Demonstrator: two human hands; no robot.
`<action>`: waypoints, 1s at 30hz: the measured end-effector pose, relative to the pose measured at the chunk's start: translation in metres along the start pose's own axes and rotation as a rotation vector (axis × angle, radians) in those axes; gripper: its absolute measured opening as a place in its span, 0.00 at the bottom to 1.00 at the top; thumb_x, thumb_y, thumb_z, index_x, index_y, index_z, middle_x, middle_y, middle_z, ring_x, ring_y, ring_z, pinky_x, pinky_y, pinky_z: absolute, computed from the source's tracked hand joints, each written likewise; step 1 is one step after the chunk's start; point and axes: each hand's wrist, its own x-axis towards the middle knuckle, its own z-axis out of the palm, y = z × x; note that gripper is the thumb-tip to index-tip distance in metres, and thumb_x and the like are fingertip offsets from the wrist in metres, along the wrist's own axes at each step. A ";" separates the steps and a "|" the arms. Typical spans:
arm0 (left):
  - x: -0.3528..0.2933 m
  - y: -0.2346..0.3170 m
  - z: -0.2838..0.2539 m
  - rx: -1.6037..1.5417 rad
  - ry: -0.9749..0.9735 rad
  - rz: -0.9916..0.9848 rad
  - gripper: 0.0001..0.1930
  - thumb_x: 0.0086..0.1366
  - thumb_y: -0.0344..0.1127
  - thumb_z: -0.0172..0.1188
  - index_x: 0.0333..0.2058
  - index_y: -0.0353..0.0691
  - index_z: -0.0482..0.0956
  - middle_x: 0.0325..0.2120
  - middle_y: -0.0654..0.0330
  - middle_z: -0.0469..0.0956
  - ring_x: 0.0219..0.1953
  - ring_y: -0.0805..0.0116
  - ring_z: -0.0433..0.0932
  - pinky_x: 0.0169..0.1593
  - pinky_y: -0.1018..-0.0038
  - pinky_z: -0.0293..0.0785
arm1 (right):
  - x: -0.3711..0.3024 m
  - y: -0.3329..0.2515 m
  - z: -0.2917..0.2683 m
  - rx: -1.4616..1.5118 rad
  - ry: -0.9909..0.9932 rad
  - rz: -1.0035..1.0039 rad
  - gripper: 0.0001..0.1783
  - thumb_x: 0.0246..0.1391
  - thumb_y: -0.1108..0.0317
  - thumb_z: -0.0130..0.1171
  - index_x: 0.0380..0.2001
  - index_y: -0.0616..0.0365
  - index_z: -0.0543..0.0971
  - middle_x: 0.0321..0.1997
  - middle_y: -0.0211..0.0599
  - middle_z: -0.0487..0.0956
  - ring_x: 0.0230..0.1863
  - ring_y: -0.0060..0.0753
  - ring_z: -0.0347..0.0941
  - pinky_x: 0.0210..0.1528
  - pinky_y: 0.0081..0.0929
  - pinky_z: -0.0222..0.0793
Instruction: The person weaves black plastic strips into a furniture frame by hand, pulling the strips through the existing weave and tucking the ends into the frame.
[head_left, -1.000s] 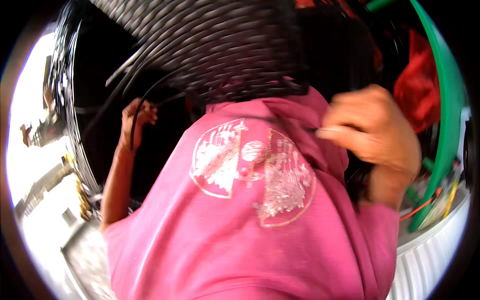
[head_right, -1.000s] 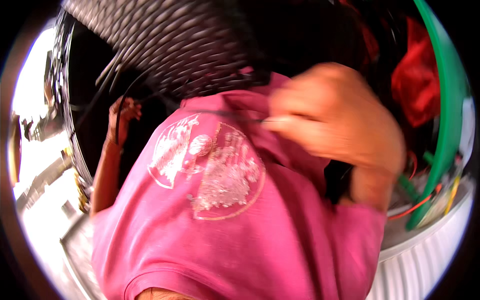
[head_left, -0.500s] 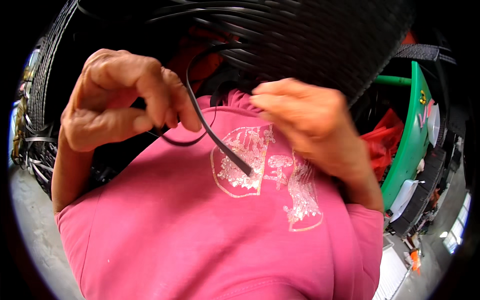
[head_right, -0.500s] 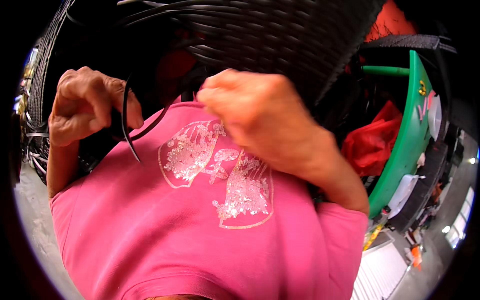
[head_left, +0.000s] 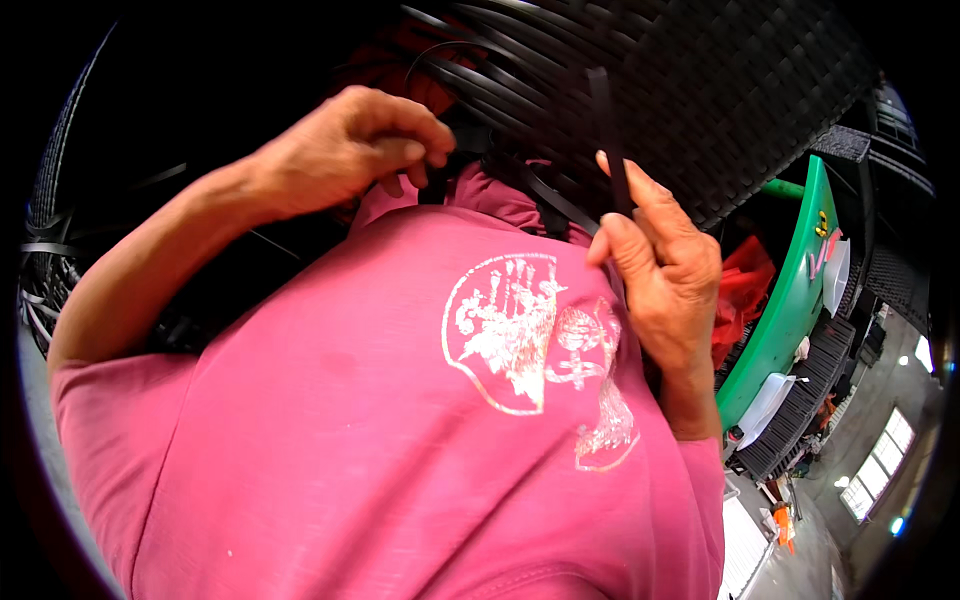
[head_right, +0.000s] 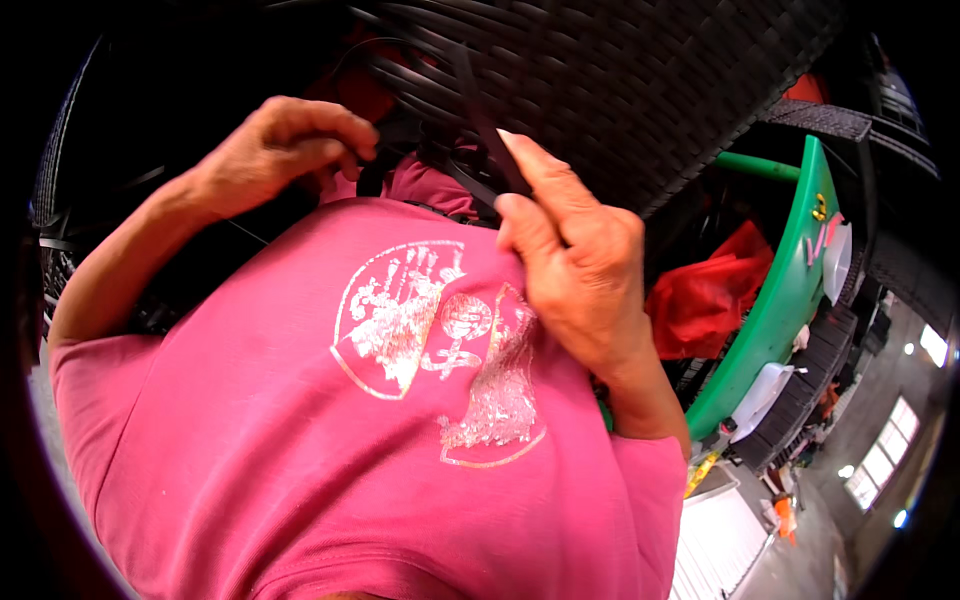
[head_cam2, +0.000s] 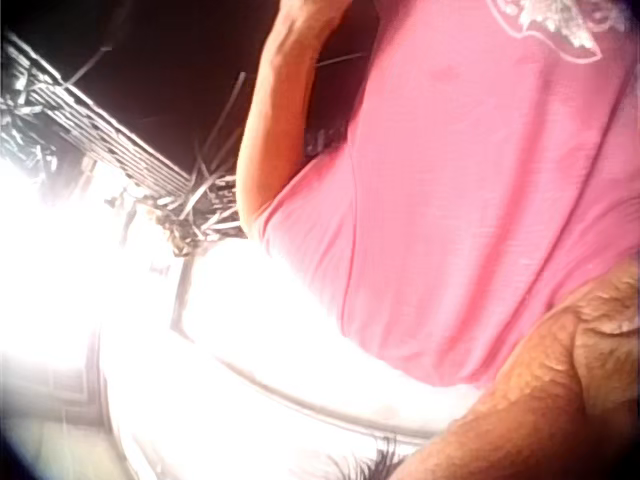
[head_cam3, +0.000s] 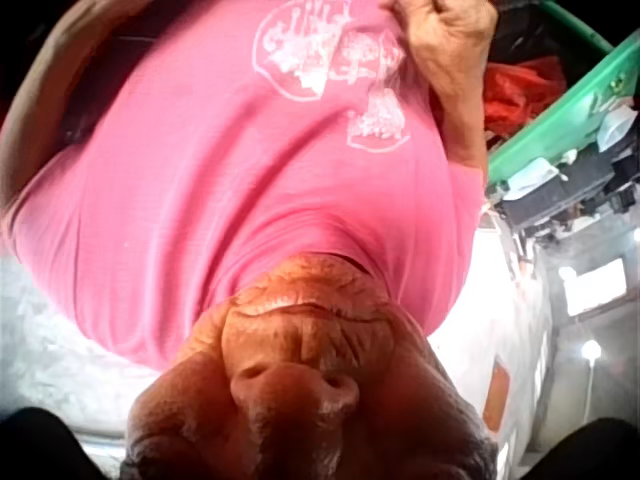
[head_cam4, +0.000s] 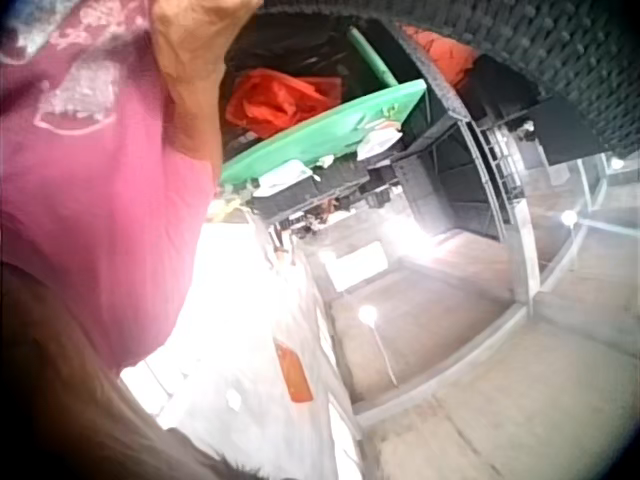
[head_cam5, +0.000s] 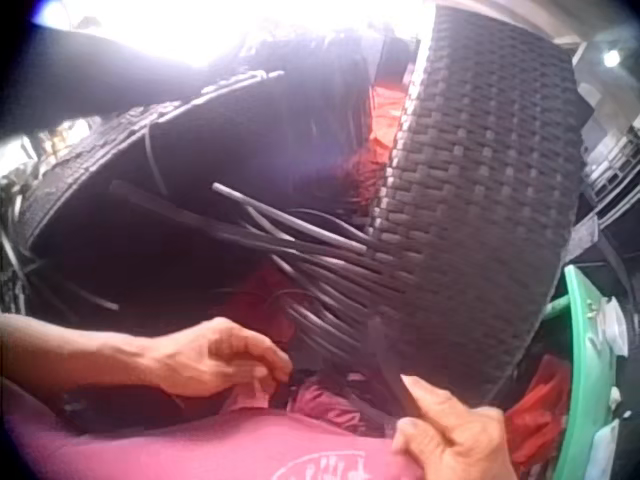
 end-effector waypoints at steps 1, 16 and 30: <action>0.006 -0.011 0.011 0.016 0.084 0.039 0.15 0.65 0.25 0.49 0.50 0.33 0.72 0.36 0.58 0.76 0.35 0.74 0.75 0.39 0.77 0.74 | -0.001 0.011 -0.006 0.030 0.040 -0.051 0.14 0.51 0.79 0.57 0.43 0.60 0.79 0.26 0.42 0.80 0.26 0.31 0.77 0.31 0.22 0.71; 0.059 -0.005 0.037 0.232 0.357 -0.036 0.13 0.55 0.38 0.64 0.23 0.32 0.77 0.14 0.62 0.72 0.20 0.77 0.70 0.24 0.77 0.67 | 0.020 0.010 -0.010 -0.114 -0.010 -0.218 0.07 0.50 0.74 0.62 0.33 0.66 0.79 0.25 0.38 0.78 0.22 0.25 0.72 0.24 0.18 0.64; 0.053 -0.007 0.035 0.152 0.236 0.027 0.09 0.58 0.34 0.58 0.28 0.31 0.76 0.15 0.63 0.73 0.17 0.78 0.74 0.20 0.80 0.69 | 0.033 0.033 0.018 -0.181 -0.065 -0.042 0.05 0.49 0.73 0.58 0.25 0.64 0.77 0.15 0.43 0.74 0.17 0.34 0.73 0.22 0.27 0.67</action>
